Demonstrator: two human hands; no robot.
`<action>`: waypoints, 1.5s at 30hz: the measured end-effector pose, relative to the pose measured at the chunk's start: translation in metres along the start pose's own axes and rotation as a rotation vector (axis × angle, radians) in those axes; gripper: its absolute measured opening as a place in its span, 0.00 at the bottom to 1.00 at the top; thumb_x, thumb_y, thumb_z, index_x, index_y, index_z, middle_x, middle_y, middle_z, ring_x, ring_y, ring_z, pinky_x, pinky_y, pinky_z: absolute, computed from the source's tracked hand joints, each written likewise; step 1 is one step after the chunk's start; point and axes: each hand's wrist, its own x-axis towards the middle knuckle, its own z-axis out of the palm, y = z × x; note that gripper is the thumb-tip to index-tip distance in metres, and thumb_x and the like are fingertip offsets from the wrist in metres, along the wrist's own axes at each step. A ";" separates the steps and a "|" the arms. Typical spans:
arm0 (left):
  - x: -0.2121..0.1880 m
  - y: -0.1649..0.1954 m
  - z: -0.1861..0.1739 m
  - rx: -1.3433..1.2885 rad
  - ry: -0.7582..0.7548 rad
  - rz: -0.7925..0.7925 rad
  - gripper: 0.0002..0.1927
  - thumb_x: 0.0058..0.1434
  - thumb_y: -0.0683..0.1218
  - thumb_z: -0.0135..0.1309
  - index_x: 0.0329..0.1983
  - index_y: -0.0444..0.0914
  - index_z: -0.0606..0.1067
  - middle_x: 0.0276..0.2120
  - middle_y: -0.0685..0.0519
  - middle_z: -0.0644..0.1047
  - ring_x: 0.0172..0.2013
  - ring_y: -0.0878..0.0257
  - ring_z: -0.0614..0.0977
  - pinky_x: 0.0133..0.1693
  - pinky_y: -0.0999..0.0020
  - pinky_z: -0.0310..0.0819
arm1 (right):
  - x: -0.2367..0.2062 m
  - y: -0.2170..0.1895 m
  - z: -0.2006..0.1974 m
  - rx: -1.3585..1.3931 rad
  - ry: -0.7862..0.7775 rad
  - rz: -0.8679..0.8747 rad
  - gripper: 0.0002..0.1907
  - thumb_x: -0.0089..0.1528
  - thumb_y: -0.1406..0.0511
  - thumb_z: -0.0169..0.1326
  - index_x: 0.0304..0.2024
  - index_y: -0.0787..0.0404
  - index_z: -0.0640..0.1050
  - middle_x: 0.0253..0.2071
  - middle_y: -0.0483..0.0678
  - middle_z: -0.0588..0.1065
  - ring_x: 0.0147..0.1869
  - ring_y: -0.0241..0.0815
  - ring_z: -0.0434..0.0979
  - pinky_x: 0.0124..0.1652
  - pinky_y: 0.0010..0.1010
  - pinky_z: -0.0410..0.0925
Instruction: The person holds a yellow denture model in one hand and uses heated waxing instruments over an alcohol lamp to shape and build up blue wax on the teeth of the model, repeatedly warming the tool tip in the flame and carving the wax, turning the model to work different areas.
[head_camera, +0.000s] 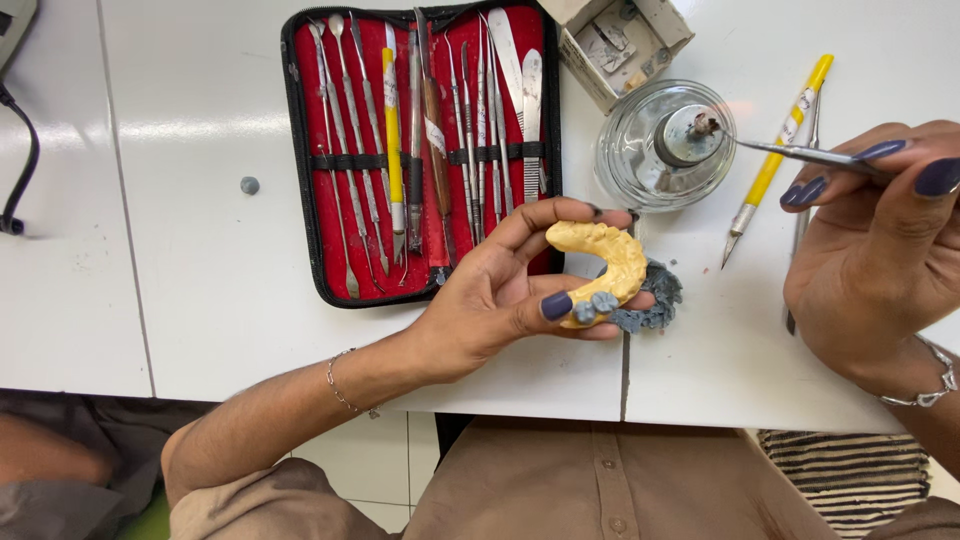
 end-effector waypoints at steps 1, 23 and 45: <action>0.000 -0.001 0.002 -0.013 0.014 -0.006 0.34 0.72 0.43 0.58 0.72 0.36 0.51 0.74 0.44 0.58 0.67 0.42 0.74 0.64 0.52 0.80 | 0.001 -0.002 -0.002 0.005 -0.007 0.003 0.11 0.78 0.59 0.40 0.51 0.59 0.68 0.38 0.53 0.67 0.37 0.38 0.73 0.35 0.26 0.74; 0.000 -0.009 -0.009 0.228 0.130 0.038 0.22 0.68 0.43 0.63 0.61 0.35 0.69 0.52 0.50 0.76 0.61 0.56 0.81 0.67 0.62 0.79 | 0.008 -0.006 -0.015 0.046 -0.075 0.068 0.11 0.79 0.58 0.40 0.49 0.59 0.67 0.35 0.51 0.67 0.34 0.36 0.71 0.34 0.25 0.71; -0.006 -0.015 -0.008 0.256 0.193 0.026 0.16 0.70 0.38 0.54 0.57 0.35 0.63 0.55 0.46 0.70 0.57 0.60 0.80 0.61 0.65 0.80 | 0.012 0.001 -0.009 0.060 -0.098 0.087 0.13 0.80 0.57 0.39 0.47 0.59 0.66 0.33 0.50 0.66 0.32 0.34 0.68 0.33 0.25 0.69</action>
